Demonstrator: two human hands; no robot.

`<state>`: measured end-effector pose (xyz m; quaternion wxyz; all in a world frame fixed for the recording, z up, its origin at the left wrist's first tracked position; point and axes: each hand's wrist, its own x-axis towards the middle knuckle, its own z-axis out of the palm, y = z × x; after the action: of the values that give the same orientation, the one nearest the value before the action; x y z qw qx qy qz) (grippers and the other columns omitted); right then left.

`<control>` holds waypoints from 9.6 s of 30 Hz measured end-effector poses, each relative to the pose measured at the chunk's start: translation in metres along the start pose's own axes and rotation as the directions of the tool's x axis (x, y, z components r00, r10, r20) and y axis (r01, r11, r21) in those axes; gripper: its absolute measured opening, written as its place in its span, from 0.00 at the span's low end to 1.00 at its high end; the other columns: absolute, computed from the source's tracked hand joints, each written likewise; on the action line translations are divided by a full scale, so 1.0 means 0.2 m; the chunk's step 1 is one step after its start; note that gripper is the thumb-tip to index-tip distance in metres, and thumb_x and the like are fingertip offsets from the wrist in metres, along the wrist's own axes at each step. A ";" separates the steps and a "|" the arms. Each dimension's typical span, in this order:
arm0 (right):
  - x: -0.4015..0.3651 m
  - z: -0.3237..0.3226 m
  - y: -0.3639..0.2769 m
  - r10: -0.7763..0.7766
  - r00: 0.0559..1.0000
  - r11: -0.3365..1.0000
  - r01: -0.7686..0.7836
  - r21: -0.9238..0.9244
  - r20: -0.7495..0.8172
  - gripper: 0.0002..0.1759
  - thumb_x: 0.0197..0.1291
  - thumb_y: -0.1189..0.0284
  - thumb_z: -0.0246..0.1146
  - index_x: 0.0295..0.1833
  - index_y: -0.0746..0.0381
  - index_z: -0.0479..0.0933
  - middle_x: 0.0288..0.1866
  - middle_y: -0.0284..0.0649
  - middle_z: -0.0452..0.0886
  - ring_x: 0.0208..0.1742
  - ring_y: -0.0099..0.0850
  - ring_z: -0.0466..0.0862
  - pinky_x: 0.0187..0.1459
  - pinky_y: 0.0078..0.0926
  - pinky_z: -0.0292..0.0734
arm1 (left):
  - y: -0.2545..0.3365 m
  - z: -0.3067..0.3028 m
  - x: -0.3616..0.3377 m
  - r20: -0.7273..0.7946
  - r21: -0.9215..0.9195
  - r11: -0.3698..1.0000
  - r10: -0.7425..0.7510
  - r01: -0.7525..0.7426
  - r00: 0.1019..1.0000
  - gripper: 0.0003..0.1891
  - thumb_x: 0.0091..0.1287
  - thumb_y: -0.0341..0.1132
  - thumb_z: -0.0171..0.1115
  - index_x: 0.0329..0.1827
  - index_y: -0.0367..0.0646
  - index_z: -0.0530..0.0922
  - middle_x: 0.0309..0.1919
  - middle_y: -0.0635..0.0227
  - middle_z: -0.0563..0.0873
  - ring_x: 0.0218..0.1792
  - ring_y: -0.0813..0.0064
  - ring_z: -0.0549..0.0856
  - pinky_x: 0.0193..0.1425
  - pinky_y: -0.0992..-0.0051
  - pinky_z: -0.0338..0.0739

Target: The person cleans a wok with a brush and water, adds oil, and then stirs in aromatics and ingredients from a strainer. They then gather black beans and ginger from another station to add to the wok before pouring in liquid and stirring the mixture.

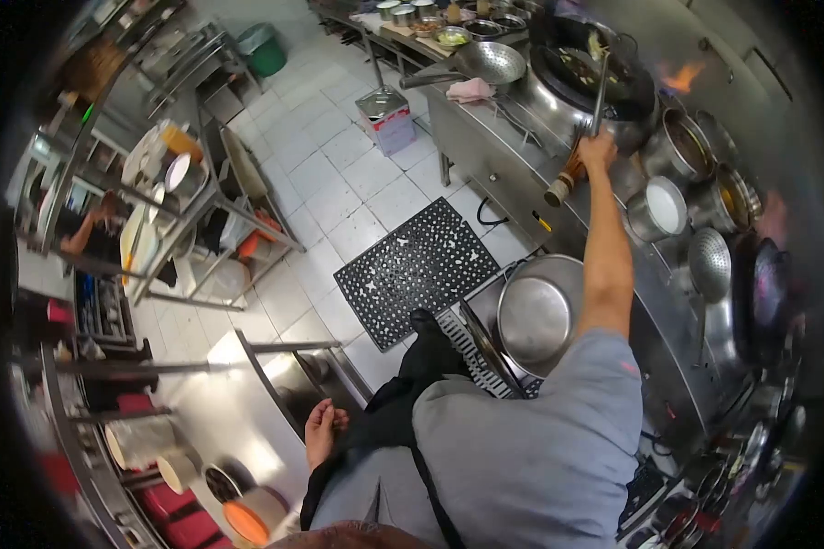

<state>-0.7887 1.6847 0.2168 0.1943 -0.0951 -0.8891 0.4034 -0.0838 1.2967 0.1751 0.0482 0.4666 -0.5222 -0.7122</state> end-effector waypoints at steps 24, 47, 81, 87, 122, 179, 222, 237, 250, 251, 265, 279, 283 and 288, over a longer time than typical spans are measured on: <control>-0.12 0.06 -0.42 0.167 0.979 0.792 -0.204 0.576 0.118 0.19 0.67 0.73 0.64 0.62 0.64 0.75 0.25 0.33 0.74 0.22 0.23 0.75 0.19 0.24 0.68 | 0.93 -0.29 1.41 0.179 0.349 0.915 0.148 -0.203 0.973 0.20 0.75 0.37 0.62 0.65 0.35 0.76 0.36 0.64 0.87 0.36 0.79 0.84 0.41 0.79 0.78; -1.78 2.12 -2.09 0.308 -0.465 0.929 0.334 -0.158 0.830 0.13 0.67 0.77 0.59 0.54 0.68 0.81 0.26 0.29 0.78 0.21 0.18 0.73 0.22 0.17 0.66 | 1.08 -0.93 1.60 -0.478 0.080 0.997 0.043 -0.005 0.877 0.24 0.70 0.44 0.64 0.61 0.35 0.79 0.44 0.44 0.89 0.48 0.52 0.89 0.52 0.61 0.82; -6.14 3.28 -3.76 0.484 -0.863 0.636 0.461 0.619 0.145 0.26 0.64 0.73 0.68 0.67 0.61 0.76 0.20 0.28 0.71 0.13 0.18 0.69 0.11 0.21 0.64 | 1.15 -2.26 1.36 -0.810 -0.583 0.754 -0.569 -0.302 0.143 0.20 0.77 0.49 0.58 0.58 0.43 0.86 0.48 0.59 0.86 0.58 0.69 0.82 0.62 0.71 0.74; -6.85 3.09 -4.10 0.620 -0.783 0.511 0.446 0.735 0.044 0.21 0.65 0.74 0.67 0.63 0.61 0.78 0.18 0.27 0.71 0.13 0.18 0.69 0.11 0.21 0.65 | 1.12 -2.39 1.58 -0.643 -0.547 0.447 -0.766 -0.707 0.013 0.20 0.78 0.44 0.56 0.59 0.36 0.83 0.48 0.61 0.87 0.54 0.67 0.82 0.63 0.66 0.75; -9.72 1.75 -4.27 0.881 -0.456 0.196 0.108 0.975 -0.126 0.24 0.62 0.79 0.64 0.66 0.63 0.78 0.22 0.28 0.74 0.12 0.19 0.69 0.12 0.21 0.65 | 0.02 -4.62 1.70 -0.114 0.434 -0.136 -0.989 -0.891 0.095 0.15 0.74 0.41 0.58 0.51 0.38 0.84 0.42 0.64 0.88 0.38 0.72 0.87 0.41 0.71 0.83; -11.44 -1.54 -2.15 0.738 0.589 0.550 -0.808 0.211 0.330 0.21 0.46 0.70 0.65 0.49 0.62 0.85 0.29 0.52 0.85 0.32 0.45 0.87 0.39 0.41 0.81 | -1.24 -6.70 -0.22 0.669 0.593 0.257 -0.685 -0.764 0.289 0.22 0.76 0.42 0.53 0.63 0.33 0.79 0.52 0.56 0.87 0.54 0.67 0.84 0.62 0.69 0.77; -11.24 -1.24 -2.43 0.822 0.548 0.457 -0.796 0.397 0.152 0.21 0.58 0.69 0.71 0.57 0.67 0.84 0.41 0.41 0.91 0.42 0.20 0.83 0.50 0.27 0.80 | -1.51 -6.15 -0.33 0.723 0.546 0.192 -0.600 -0.816 0.342 0.18 0.68 0.38 0.62 0.58 0.43 0.85 0.37 0.59 0.91 0.32 0.72 0.88 0.41 0.71 0.83; -11.34 -1.16 -2.26 0.761 0.632 0.529 -0.735 0.425 0.145 0.24 0.57 0.81 0.67 0.62 0.64 0.82 0.50 0.45 0.90 0.47 0.23 0.85 0.54 0.25 0.79 | -1.42 -6.39 -0.45 0.722 0.352 0.018 -0.641 -0.936 0.259 0.19 0.68 0.43 0.62 0.57 0.45 0.86 0.44 0.58 0.92 0.43 0.66 0.91 0.50 0.68 0.83; -11.43 -1.18 -2.14 0.736 0.671 0.601 -0.708 0.371 0.088 0.28 0.53 0.81 0.62 0.63 0.60 0.81 0.46 0.53 0.89 0.45 0.30 0.89 0.51 0.28 0.80 | -1.46 -6.30 -0.63 0.753 0.354 0.102 -0.621 -0.930 0.218 0.18 0.70 0.42 0.62 0.58 0.44 0.86 0.41 0.61 0.92 0.42 0.70 0.91 0.51 0.70 0.83; -11.44 -1.20 -2.13 0.732 0.676 0.616 -0.711 0.338 0.088 0.28 0.53 0.81 0.62 0.63 0.60 0.81 0.45 0.54 0.89 0.45 0.32 0.89 0.51 0.28 0.80 | -1.44 -6.28 -0.69 0.768 0.311 0.095 -0.611 -0.946 0.191 0.18 0.70 0.42 0.62 0.58 0.44 0.86 0.41 0.61 0.92 0.44 0.70 0.90 0.52 0.71 0.82; -10.92 -1.65 -2.56 0.582 0.670 0.395 -0.728 0.560 0.461 0.24 0.66 0.75 0.65 0.68 0.62 0.77 0.25 0.27 0.74 0.21 0.16 0.73 0.21 0.17 0.68 | -1.15 -6.14 -1.68 0.568 0.269 0.410 -0.799 -0.872 -0.200 0.30 0.78 0.53 0.56 0.70 0.36 0.75 0.58 0.60 0.86 0.61 0.69 0.83 0.68 0.71 0.73; -10.41 -1.41 -2.65 0.273 0.796 0.401 -0.604 0.688 0.540 0.28 0.78 0.54 0.55 0.73 0.60 0.70 0.35 0.35 0.79 0.30 0.22 0.81 0.26 0.21 0.76 | -0.93 -6.00 -1.80 0.847 0.330 0.944 -0.304 0.018 0.436 0.09 0.73 0.33 0.63 0.37 0.45 0.70 0.22 0.72 0.74 0.24 0.73 0.79 0.34 0.66 0.84; -10.72 -1.29 -2.32 0.587 0.722 0.540 -0.686 0.488 0.365 0.33 0.75 0.47 0.56 0.72 0.62 0.73 0.46 0.45 0.85 0.37 0.33 0.86 0.38 0.27 0.83 | -0.59 -5.98 -1.69 0.877 0.309 0.941 -0.226 -0.139 0.424 0.08 0.72 0.35 0.61 0.34 0.47 0.72 0.18 0.77 0.70 0.17 0.79 0.71 0.23 0.73 0.71; -11.62 -1.05 -1.58 0.769 0.639 0.638 -0.763 -0.109 0.029 0.26 0.67 0.59 0.62 0.62 0.68 0.79 0.55 0.59 0.85 0.60 0.56 0.83 0.62 0.44 0.78 | -0.29 -6.08 -1.59 0.891 0.189 0.968 -0.098 -0.164 0.444 0.03 0.71 0.32 0.62 0.41 0.47 0.75 0.17 0.78 0.69 0.14 0.82 0.68 0.19 0.76 0.65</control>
<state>1.4021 0.8628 -0.0430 -0.0315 -0.4563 -0.7882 0.4118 0.9886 0.6492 0.3011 -0.2788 0.0125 -0.5621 -0.7786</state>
